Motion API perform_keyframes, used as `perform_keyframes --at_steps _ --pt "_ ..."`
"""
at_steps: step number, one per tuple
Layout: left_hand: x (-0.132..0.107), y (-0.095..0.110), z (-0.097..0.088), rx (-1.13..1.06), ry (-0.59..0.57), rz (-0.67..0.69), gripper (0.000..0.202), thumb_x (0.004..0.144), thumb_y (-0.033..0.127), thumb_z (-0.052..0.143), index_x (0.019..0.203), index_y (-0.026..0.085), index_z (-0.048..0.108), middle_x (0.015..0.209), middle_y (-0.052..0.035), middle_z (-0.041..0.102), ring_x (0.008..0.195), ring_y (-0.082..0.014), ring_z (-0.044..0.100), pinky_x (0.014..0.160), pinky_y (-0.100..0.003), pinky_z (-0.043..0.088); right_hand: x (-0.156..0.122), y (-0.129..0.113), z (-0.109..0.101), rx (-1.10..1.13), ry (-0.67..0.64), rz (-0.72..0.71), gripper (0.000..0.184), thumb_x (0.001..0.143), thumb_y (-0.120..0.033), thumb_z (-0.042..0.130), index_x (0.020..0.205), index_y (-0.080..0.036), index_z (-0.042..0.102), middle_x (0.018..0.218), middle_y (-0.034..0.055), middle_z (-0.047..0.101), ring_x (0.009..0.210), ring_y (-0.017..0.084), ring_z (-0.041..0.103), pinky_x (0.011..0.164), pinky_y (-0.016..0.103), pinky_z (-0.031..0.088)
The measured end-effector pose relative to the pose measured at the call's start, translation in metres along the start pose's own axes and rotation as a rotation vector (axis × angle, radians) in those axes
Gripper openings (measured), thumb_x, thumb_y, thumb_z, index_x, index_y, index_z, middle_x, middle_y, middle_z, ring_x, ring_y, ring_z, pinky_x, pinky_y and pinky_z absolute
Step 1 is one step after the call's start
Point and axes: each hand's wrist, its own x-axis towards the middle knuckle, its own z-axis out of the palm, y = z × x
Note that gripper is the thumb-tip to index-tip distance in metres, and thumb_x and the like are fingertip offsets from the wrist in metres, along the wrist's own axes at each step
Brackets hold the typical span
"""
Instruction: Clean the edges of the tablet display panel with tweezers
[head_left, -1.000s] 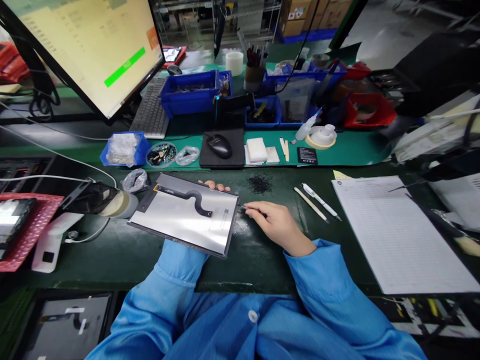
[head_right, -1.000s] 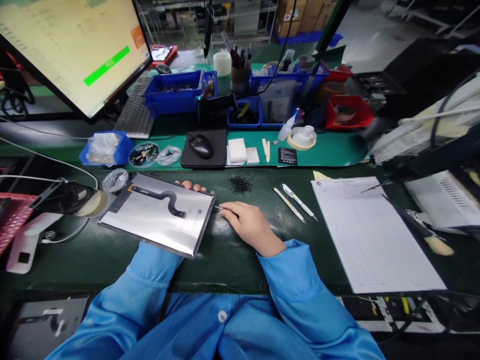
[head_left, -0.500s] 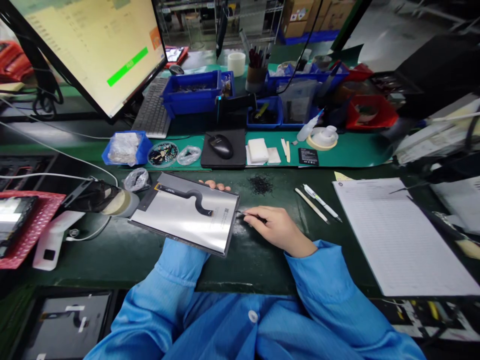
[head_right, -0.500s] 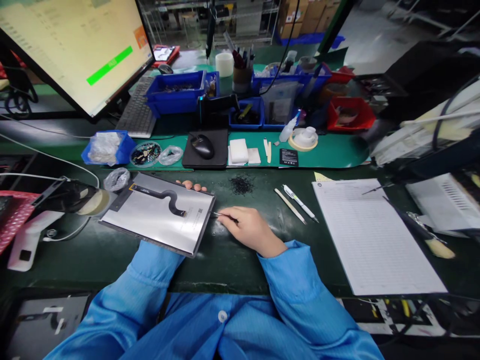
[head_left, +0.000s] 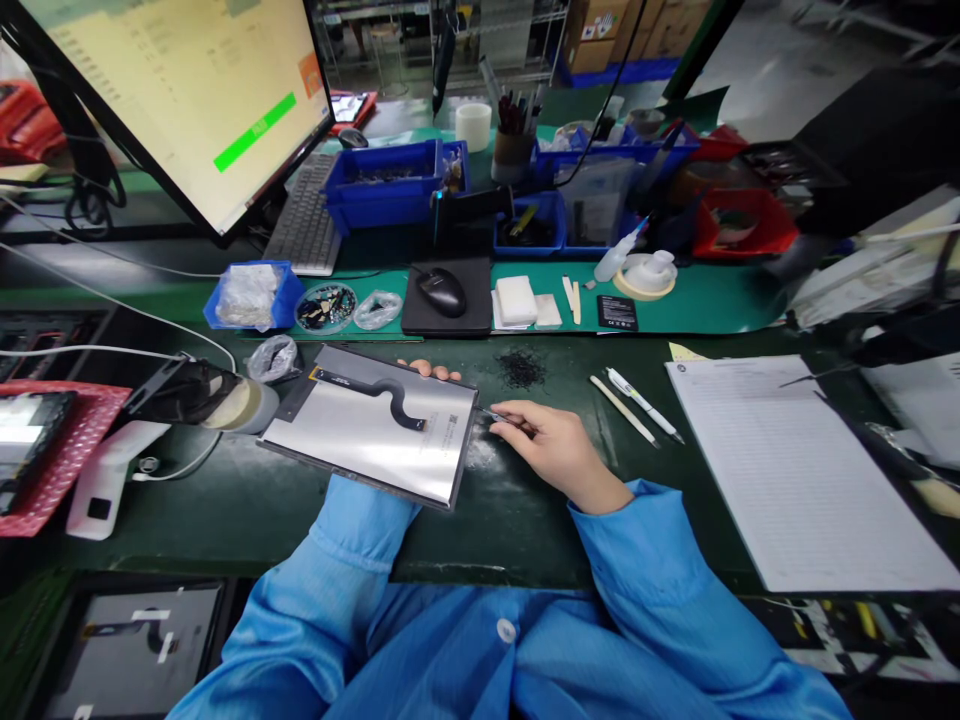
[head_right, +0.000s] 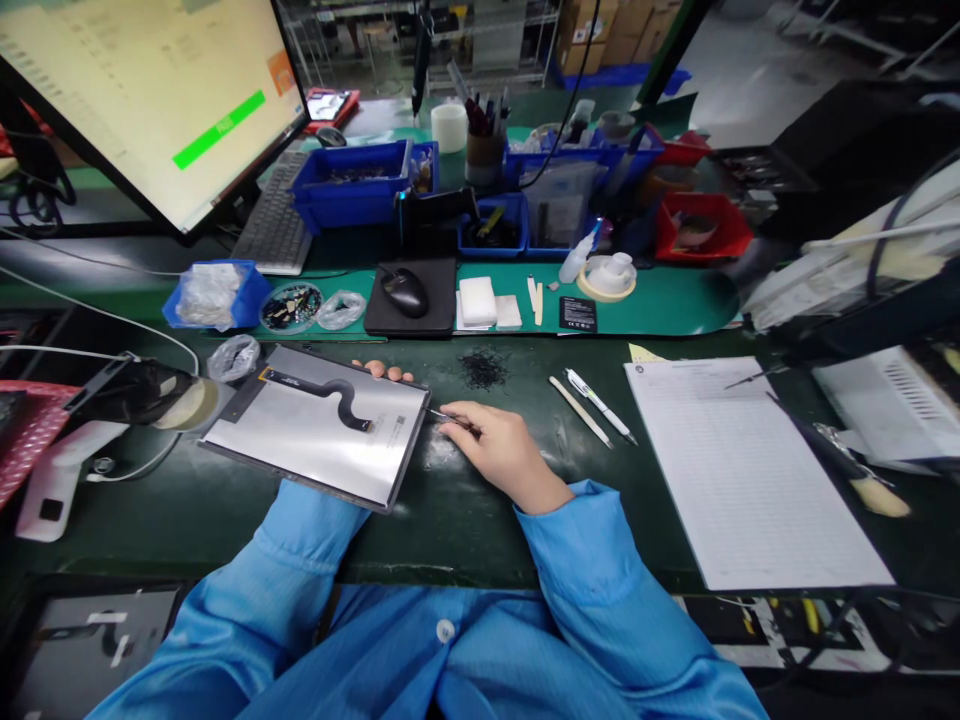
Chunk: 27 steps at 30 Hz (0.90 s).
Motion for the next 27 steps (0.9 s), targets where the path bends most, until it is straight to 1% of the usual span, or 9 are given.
perform_keyframes --at_steps 2,4,7,10,14,17,20,24,27 --pt "0.000 0.000 -0.001 0.004 -0.002 0.006 0.024 0.100 0.044 0.053 0.091 0.024 0.063 0.091 -0.0022 0.061 0.088 -0.0201 0.064 0.097 -0.043 0.055 0.000 0.001 0.001 0.005 0.031 -0.013 0.019 0.098 -0.031 0.072 0.109 -0.023 0.084 0.097 0.0056 0.086 0.081 0.023 0.081 0.081 0.032 0.066" --pt "0.000 -0.001 -0.003 -0.015 -0.009 0.020 0.025 0.101 0.044 0.050 0.094 0.025 0.063 0.092 -0.0022 0.061 0.088 -0.0208 0.064 0.097 -0.044 0.054 0.000 0.001 0.001 -0.017 0.022 -0.053 0.019 0.100 -0.031 0.069 0.107 -0.024 0.085 0.098 0.0051 0.086 0.085 0.023 0.082 0.082 0.032 0.066" --pt "0.000 -0.003 -0.008 -0.054 -0.029 0.024 0.035 0.106 0.049 0.038 0.098 0.025 0.063 0.095 -0.0031 0.062 0.090 -0.0227 0.064 0.098 -0.047 0.053 0.001 0.001 0.000 -0.063 -0.027 -0.080 0.023 0.103 -0.028 0.062 0.107 -0.024 0.085 0.099 0.0053 0.086 0.088 0.023 0.082 0.080 0.032 0.065" --pt "0.000 -0.004 -0.009 -0.077 -0.019 0.028 0.045 0.108 0.052 0.029 0.100 0.025 0.063 0.095 -0.0044 0.062 0.090 -0.0238 0.064 0.098 -0.049 0.053 0.001 0.000 -0.001 -0.063 -0.046 -0.048 0.024 0.103 -0.028 0.061 0.108 -0.025 0.084 0.099 0.0046 0.086 0.087 0.023 0.082 0.080 0.032 0.066" --pt "-0.001 -0.001 -0.005 -0.058 0.009 0.011 0.043 0.108 0.050 0.029 0.097 0.025 0.062 0.093 -0.0047 0.061 0.089 -0.0233 0.063 0.097 -0.049 0.053 0.000 0.000 -0.001 -0.017 -0.024 -0.002 0.019 0.099 -0.031 0.068 0.108 -0.025 0.083 0.094 0.0032 0.086 0.080 0.022 0.081 0.078 0.031 0.065" --pt "-0.002 -0.001 -0.002 -0.044 0.010 0.013 0.044 0.108 0.050 0.027 0.097 0.025 0.062 0.094 -0.0050 0.060 0.089 -0.0231 0.062 0.097 -0.049 0.053 0.001 -0.001 -0.002 -0.059 -0.053 -0.040 0.020 0.102 -0.031 0.065 0.105 -0.026 0.084 0.098 0.0043 0.085 0.087 0.022 0.081 0.081 0.031 0.064" --pt "-0.002 -0.001 -0.002 -0.037 0.022 0.014 0.042 0.108 0.049 0.030 0.096 0.025 0.062 0.093 -0.0048 0.060 0.089 -0.0224 0.062 0.097 -0.048 0.053 0.001 -0.002 -0.003 -0.090 -0.072 -0.048 0.023 0.104 -0.029 0.061 0.107 -0.026 0.084 0.099 0.0043 0.085 0.091 0.023 0.081 0.083 0.032 0.064" --pt "0.001 -0.004 -0.006 -0.041 -0.007 0.021 0.044 0.108 0.050 0.029 0.098 0.026 0.064 0.094 -0.0046 0.060 0.090 -0.0227 0.063 0.099 -0.048 0.053 0.001 -0.002 -0.003 -0.021 -0.103 0.022 0.025 0.104 -0.028 0.057 0.107 -0.026 0.082 0.085 0.0013 0.084 0.080 0.021 0.081 0.077 0.031 0.063" --pt "0.002 -0.005 -0.010 -0.032 -0.014 0.042 0.044 0.108 0.051 0.029 0.100 0.027 0.065 0.095 -0.0042 0.060 0.088 -0.0221 0.062 0.098 -0.047 0.053 0.000 -0.002 -0.001 0.052 -0.108 0.094 0.022 0.102 -0.030 0.060 0.111 -0.025 0.080 0.079 -0.0001 0.083 0.072 0.020 0.080 0.071 0.029 0.063"
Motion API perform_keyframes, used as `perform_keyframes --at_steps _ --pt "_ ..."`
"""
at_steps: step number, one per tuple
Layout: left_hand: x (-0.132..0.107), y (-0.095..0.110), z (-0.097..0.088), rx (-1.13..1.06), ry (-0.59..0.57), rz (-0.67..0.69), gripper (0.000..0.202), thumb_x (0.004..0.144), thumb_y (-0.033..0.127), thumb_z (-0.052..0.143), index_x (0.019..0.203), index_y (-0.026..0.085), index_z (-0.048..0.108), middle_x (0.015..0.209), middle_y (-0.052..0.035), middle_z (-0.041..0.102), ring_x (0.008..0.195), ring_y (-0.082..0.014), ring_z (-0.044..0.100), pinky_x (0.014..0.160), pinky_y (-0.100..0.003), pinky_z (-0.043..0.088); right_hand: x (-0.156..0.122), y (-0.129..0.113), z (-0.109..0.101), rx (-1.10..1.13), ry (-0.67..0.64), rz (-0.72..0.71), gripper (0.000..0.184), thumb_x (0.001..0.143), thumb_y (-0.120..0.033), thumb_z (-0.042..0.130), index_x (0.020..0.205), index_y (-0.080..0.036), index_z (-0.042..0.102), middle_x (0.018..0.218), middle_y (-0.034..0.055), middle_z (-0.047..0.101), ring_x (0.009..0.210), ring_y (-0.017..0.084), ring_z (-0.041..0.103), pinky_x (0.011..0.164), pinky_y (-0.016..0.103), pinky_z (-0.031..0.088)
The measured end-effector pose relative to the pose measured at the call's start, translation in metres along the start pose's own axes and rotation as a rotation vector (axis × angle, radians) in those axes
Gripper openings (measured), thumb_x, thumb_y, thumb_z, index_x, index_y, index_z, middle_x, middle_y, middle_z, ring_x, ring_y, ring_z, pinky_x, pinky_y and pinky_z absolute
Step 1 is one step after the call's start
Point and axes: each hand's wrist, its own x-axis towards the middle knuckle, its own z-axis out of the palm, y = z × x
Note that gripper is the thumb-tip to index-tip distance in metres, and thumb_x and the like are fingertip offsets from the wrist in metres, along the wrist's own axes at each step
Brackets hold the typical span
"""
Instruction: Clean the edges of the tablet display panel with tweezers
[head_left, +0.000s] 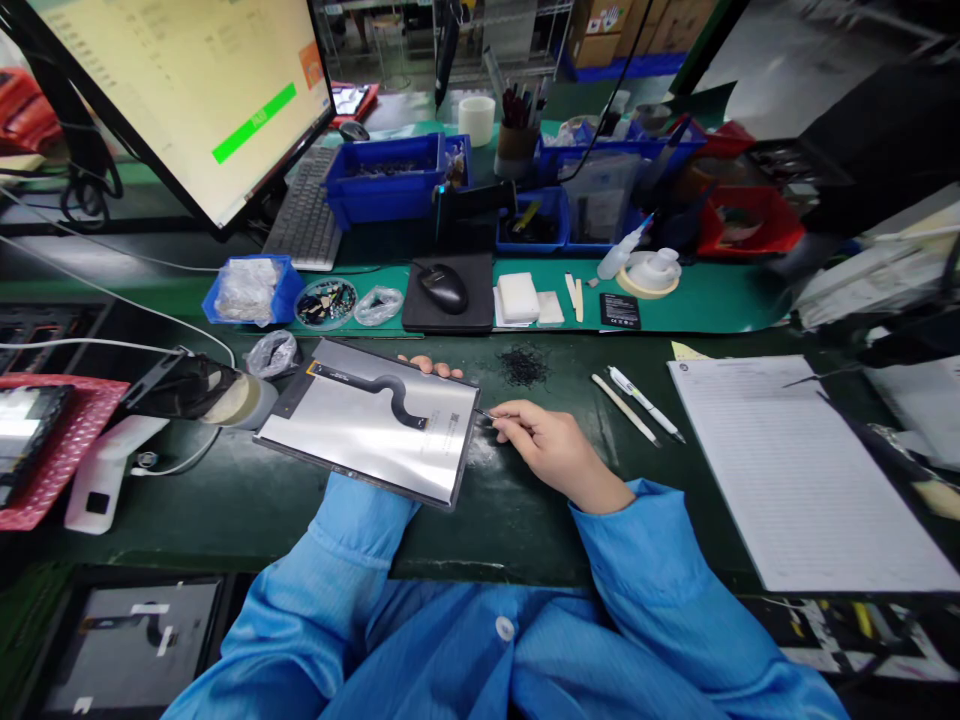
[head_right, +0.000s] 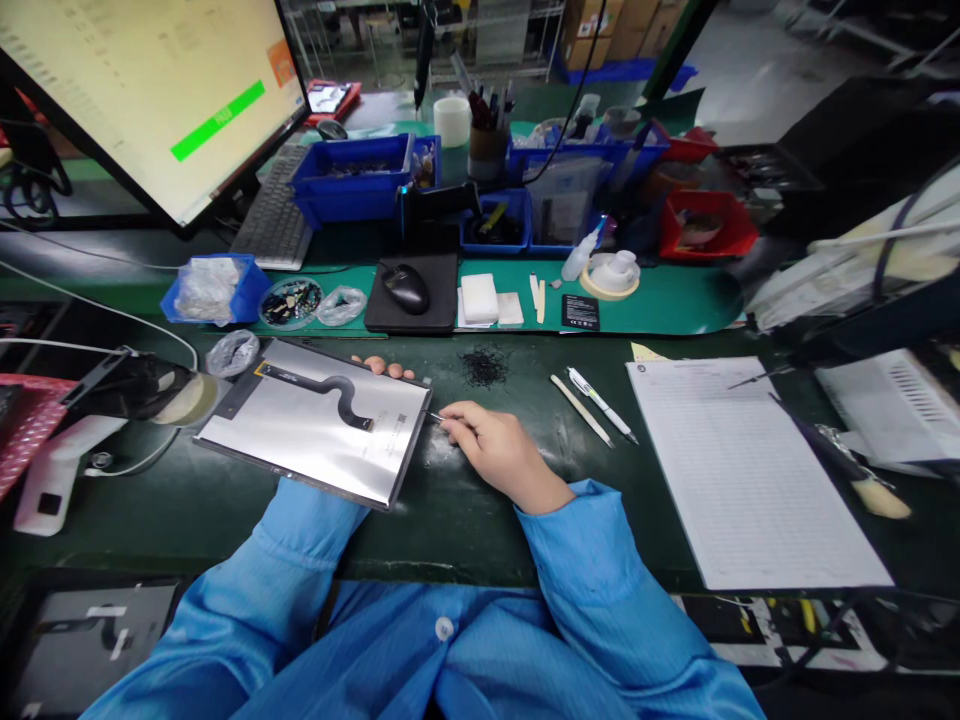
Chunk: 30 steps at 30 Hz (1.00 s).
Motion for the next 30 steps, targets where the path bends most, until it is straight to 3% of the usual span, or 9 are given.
perform_keyframes --at_steps 4,9,14,18,21,25,30 --pt "-0.0004 0.0006 -0.0026 0.002 -0.023 0.003 0.043 0.109 0.047 0.029 0.101 0.027 0.066 0.096 -0.0038 0.061 0.090 -0.0224 0.063 0.100 -0.048 0.052 0.0000 0.0016 0.0021 -0.004 0.029 -0.028 0.017 0.096 -0.036 0.071 0.105 -0.025 0.082 0.083 0.0013 0.084 0.068 0.020 0.078 0.068 0.030 0.062" --pt "-0.0001 0.0013 -0.0035 -0.030 -0.061 -0.018 0.047 0.111 0.048 0.026 0.101 0.026 0.067 0.097 -0.0045 0.062 0.091 -0.0231 0.064 0.100 -0.049 0.053 0.0008 0.0008 -0.0019 -0.102 0.025 -0.147 0.020 0.101 -0.030 0.066 0.106 -0.026 0.085 0.098 0.0050 0.085 0.086 0.023 0.080 0.080 0.034 0.064" --pt "-0.0002 0.0000 -0.0038 -0.026 -0.065 -0.002 0.047 0.111 0.048 0.028 0.102 0.026 0.068 0.097 -0.0047 0.063 0.092 -0.0223 0.065 0.099 -0.047 0.055 -0.0003 -0.0014 -0.0035 -0.104 -0.002 -0.065 0.025 0.103 -0.027 0.062 0.112 -0.033 0.084 0.098 0.0050 0.085 0.088 0.027 0.081 0.084 0.043 0.068" --pt "-0.0015 0.0012 -0.0011 -0.004 -0.033 -0.019 0.041 0.111 0.044 0.032 0.099 0.025 0.067 0.096 -0.0046 0.063 0.090 -0.0210 0.065 0.100 -0.046 0.055 -0.0004 0.0004 -0.0008 -0.067 0.033 -0.072 0.018 0.097 -0.031 0.070 0.109 -0.030 0.084 0.091 0.0033 0.085 0.077 0.025 0.080 0.076 0.037 0.067" --pt "-0.0009 0.0019 0.0008 -0.003 -0.004 -0.015 0.044 0.112 0.042 0.026 0.098 0.024 0.064 0.094 -0.0042 0.063 0.088 -0.0215 0.065 0.098 -0.047 0.055 0.0003 0.0017 -0.0017 -0.116 0.027 -0.141 0.020 0.101 -0.031 0.065 0.106 -0.026 0.084 0.099 0.0044 0.086 0.087 0.023 0.081 0.082 0.034 0.065" --pt "-0.0002 0.0017 0.0027 -0.024 0.011 -0.016 0.051 0.112 0.045 0.017 0.100 0.026 0.063 0.092 -0.0036 0.063 0.085 -0.0222 0.065 0.096 -0.048 0.055 0.0002 0.0013 -0.0032 -0.138 -0.015 -0.132 0.026 0.104 -0.028 0.059 0.110 -0.026 0.085 0.104 0.0044 0.086 0.091 0.023 0.081 0.084 0.033 0.064" --pt "-0.0010 0.0018 0.0017 -0.031 0.000 -0.035 0.042 0.111 0.043 0.026 0.098 0.025 0.063 0.093 -0.0029 0.062 0.089 -0.0210 0.064 0.099 -0.046 0.054 0.0002 -0.0003 -0.0011 -0.077 0.029 -0.103 0.020 0.099 -0.033 0.069 0.108 -0.025 0.084 0.093 0.0038 0.086 0.077 0.022 0.080 0.075 0.032 0.065"
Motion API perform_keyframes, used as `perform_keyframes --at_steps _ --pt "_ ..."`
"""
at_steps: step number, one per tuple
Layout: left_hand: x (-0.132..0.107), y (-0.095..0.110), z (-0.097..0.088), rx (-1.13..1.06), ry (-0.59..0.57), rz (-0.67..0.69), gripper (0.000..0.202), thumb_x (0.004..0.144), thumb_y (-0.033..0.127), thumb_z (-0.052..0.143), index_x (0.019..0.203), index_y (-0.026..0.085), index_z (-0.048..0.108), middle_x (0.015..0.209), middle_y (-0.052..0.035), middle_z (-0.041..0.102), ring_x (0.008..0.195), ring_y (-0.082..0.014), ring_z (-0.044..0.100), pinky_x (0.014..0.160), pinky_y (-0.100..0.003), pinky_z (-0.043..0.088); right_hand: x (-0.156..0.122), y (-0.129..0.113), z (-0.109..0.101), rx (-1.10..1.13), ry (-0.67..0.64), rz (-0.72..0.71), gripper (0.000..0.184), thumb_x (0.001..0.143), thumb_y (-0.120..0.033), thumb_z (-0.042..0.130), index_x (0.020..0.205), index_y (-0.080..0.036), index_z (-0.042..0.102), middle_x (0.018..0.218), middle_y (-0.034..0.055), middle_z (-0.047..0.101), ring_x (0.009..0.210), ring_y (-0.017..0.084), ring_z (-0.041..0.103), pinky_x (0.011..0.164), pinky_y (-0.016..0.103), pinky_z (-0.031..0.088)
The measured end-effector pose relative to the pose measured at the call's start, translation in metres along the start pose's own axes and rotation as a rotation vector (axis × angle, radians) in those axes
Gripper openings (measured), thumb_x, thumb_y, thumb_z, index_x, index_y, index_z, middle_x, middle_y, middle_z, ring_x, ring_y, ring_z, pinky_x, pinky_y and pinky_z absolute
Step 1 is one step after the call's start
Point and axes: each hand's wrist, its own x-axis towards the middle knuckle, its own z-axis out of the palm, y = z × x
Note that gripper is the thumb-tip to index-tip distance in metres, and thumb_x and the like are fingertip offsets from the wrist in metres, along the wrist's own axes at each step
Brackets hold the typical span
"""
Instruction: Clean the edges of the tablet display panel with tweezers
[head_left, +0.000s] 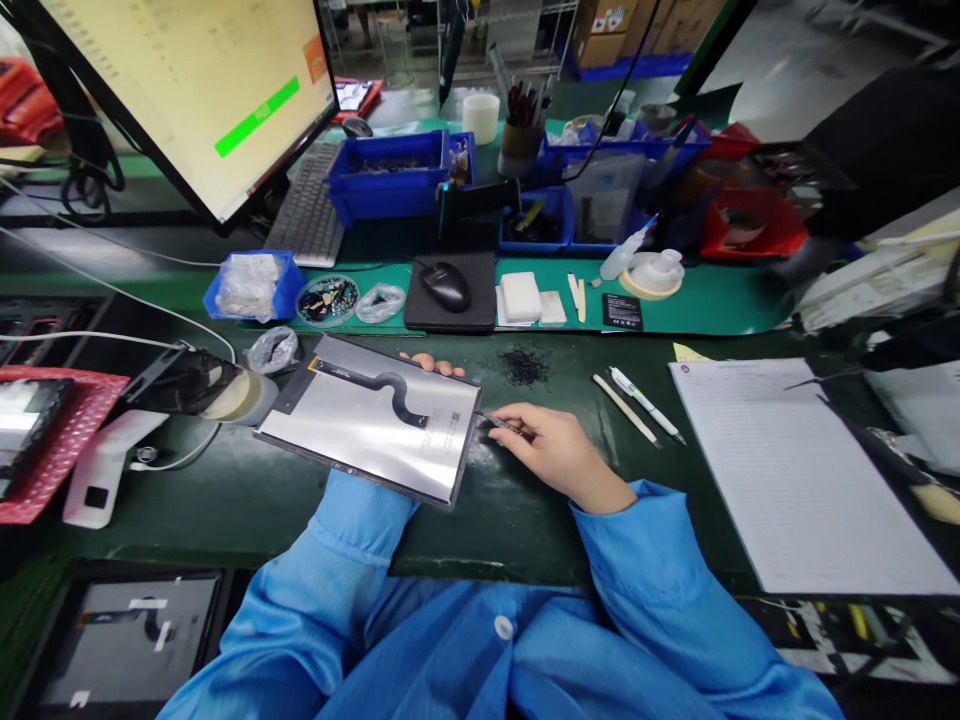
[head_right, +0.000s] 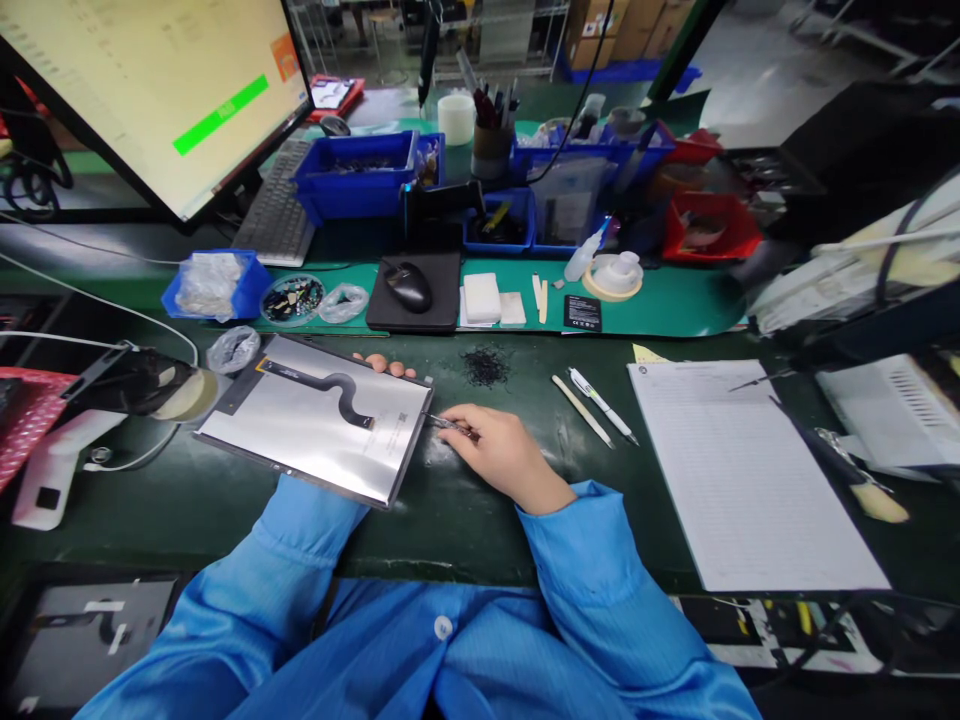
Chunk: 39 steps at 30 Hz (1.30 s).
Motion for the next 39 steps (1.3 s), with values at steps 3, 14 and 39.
perform_keyframes --at_steps 3,14,39 --pt "0.000 0.000 -0.001 -0.008 -0.040 0.021 0.045 0.110 0.047 0.027 0.101 0.025 0.065 0.096 -0.0040 0.063 0.091 -0.0230 0.065 0.099 -0.048 0.054 0.001 -0.001 -0.001 -0.016 -0.014 -0.066 0.022 0.102 -0.031 0.064 0.105 -0.025 0.085 0.095 0.0056 0.086 0.082 0.023 0.080 0.079 0.032 0.064" --pt "-0.004 0.003 0.018 0.022 0.059 0.013 0.045 0.110 0.044 0.026 0.093 0.024 0.062 0.090 -0.0036 0.060 0.084 -0.0212 0.062 0.094 -0.045 0.053 -0.001 0.001 0.001 0.019 -0.005 -0.016 0.018 0.099 -0.032 0.068 0.106 -0.025 0.083 0.094 0.0041 0.086 0.080 0.022 0.080 0.078 0.032 0.065" --pt "-0.001 0.000 -0.001 0.012 -0.006 0.042 0.034 0.104 0.050 0.040 0.101 0.026 0.064 0.095 -0.0042 0.062 0.090 -0.0220 0.063 0.098 -0.045 0.053 0.000 -0.001 0.000 -0.004 -0.041 -0.044 0.021 0.101 -0.031 0.064 0.104 -0.026 0.084 0.098 0.0048 0.086 0.085 0.024 0.081 0.082 0.036 0.065"
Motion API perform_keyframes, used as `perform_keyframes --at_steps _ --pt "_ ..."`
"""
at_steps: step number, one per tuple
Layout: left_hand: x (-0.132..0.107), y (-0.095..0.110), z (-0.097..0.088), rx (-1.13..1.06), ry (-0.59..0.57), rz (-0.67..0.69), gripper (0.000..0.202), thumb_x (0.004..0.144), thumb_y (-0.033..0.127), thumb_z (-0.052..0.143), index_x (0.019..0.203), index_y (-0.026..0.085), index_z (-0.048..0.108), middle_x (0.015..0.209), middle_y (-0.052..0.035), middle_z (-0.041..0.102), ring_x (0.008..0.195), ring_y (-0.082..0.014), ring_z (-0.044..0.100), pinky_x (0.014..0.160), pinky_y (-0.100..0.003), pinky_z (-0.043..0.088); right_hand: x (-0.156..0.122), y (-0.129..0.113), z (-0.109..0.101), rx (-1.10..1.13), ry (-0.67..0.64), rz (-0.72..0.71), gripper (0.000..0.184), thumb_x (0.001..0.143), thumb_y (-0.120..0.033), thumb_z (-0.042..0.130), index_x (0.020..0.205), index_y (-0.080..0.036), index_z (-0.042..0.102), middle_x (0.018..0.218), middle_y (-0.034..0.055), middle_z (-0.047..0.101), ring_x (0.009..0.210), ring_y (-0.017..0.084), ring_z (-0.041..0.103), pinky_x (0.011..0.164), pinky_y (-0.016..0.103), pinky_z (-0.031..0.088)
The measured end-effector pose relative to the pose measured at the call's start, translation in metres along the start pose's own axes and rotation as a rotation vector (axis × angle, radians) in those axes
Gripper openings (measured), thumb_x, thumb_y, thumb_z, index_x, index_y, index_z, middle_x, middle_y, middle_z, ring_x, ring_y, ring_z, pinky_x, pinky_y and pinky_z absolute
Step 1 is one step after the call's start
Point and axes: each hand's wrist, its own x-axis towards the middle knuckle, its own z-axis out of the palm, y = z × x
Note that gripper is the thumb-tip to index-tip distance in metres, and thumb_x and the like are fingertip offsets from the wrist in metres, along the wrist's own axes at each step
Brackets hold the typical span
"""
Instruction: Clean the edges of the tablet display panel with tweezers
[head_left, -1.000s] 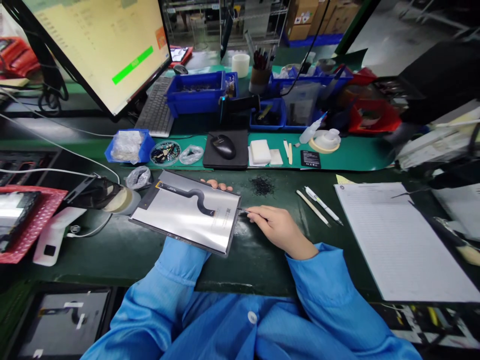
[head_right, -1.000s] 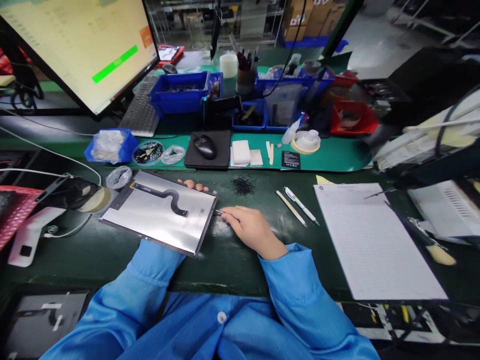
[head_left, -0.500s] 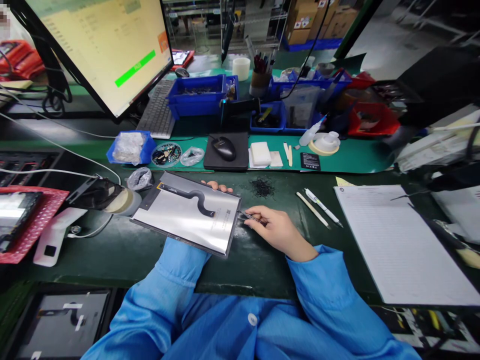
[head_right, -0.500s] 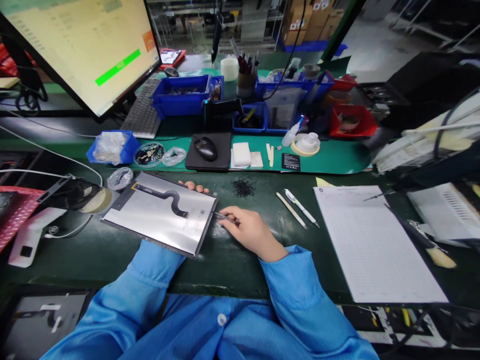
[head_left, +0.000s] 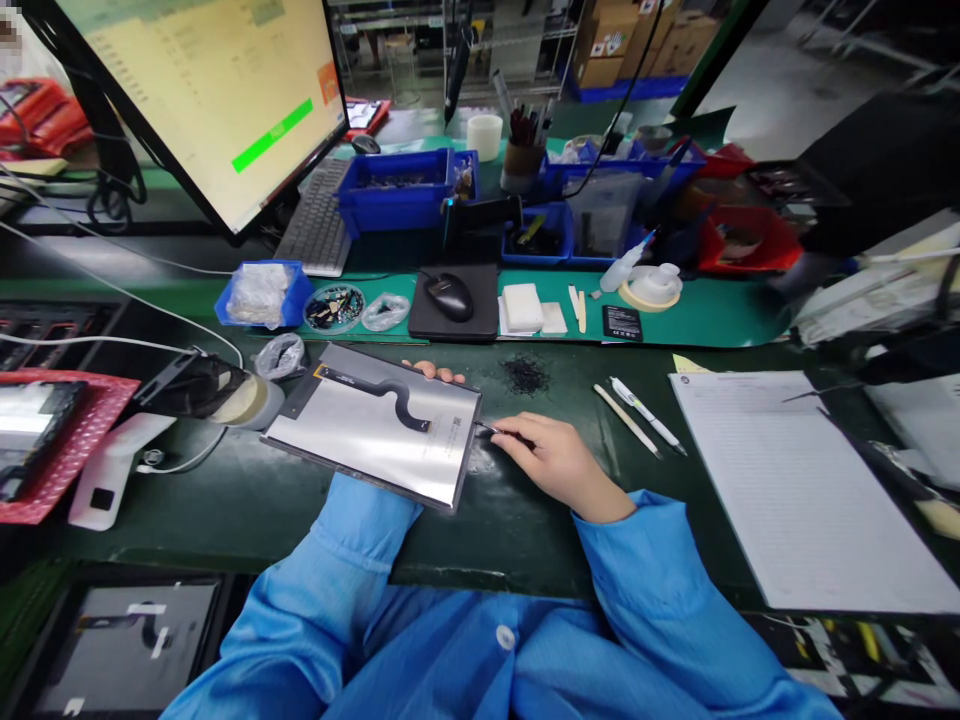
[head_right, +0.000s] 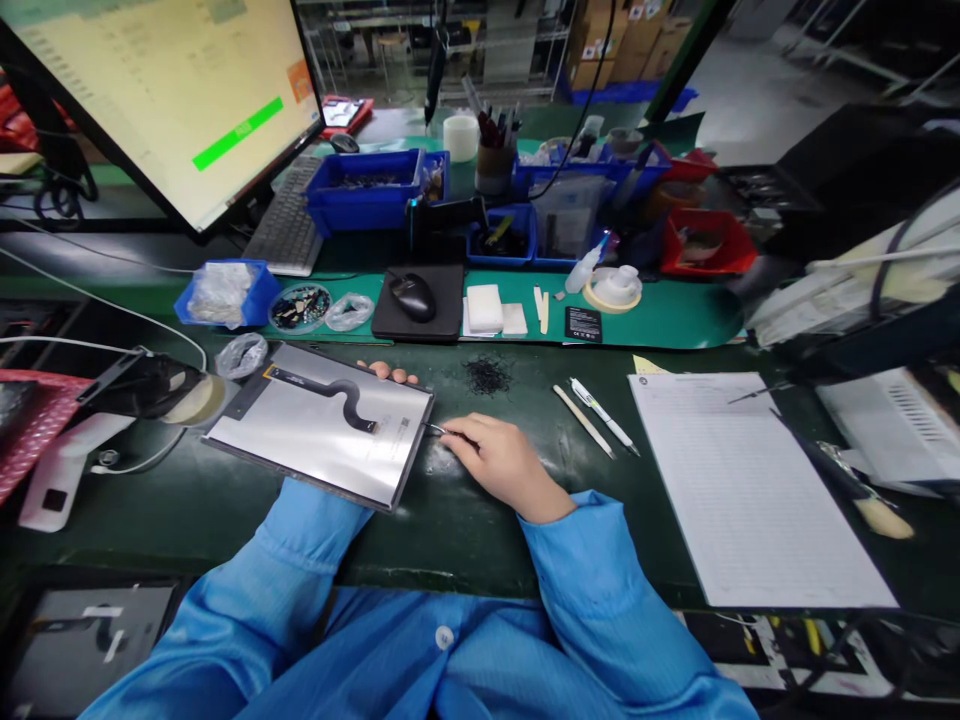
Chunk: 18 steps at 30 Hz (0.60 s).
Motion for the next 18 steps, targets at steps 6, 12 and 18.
perform_keyframes --at_steps 6,12,18 --pt "0.0022 -0.0005 -0.0012 -0.021 -0.020 0.000 0.035 0.104 0.051 0.042 0.101 0.025 0.065 0.095 -0.0046 0.063 0.089 -0.0224 0.064 0.098 -0.046 0.053 -0.0011 0.0000 0.0011 0.070 -0.001 0.074 0.022 0.099 -0.035 0.066 0.112 -0.029 0.083 0.093 0.0024 0.086 0.079 0.023 0.081 0.075 0.034 0.066" --pt "0.0003 0.0013 0.0014 -0.007 -0.037 0.009 0.039 0.106 0.050 0.037 0.101 0.025 0.066 0.096 -0.0043 0.063 0.091 -0.0227 0.064 0.099 -0.046 0.053 -0.0001 -0.0009 -0.0016 0.021 0.006 -0.030 0.023 0.101 -0.030 0.062 0.104 -0.025 0.084 0.097 0.0060 0.085 0.085 0.024 0.080 0.080 0.034 0.064" --pt "-0.0002 0.0005 0.0005 0.004 -0.017 0.010 0.038 0.106 0.050 0.037 0.100 0.025 0.065 0.095 -0.0044 0.063 0.090 -0.0225 0.064 0.099 -0.046 0.052 -0.0012 -0.0016 -0.0009 0.031 0.013 0.029 0.021 0.099 -0.032 0.066 0.110 -0.026 0.084 0.090 0.0030 0.085 0.077 0.022 0.080 0.073 0.031 0.064"
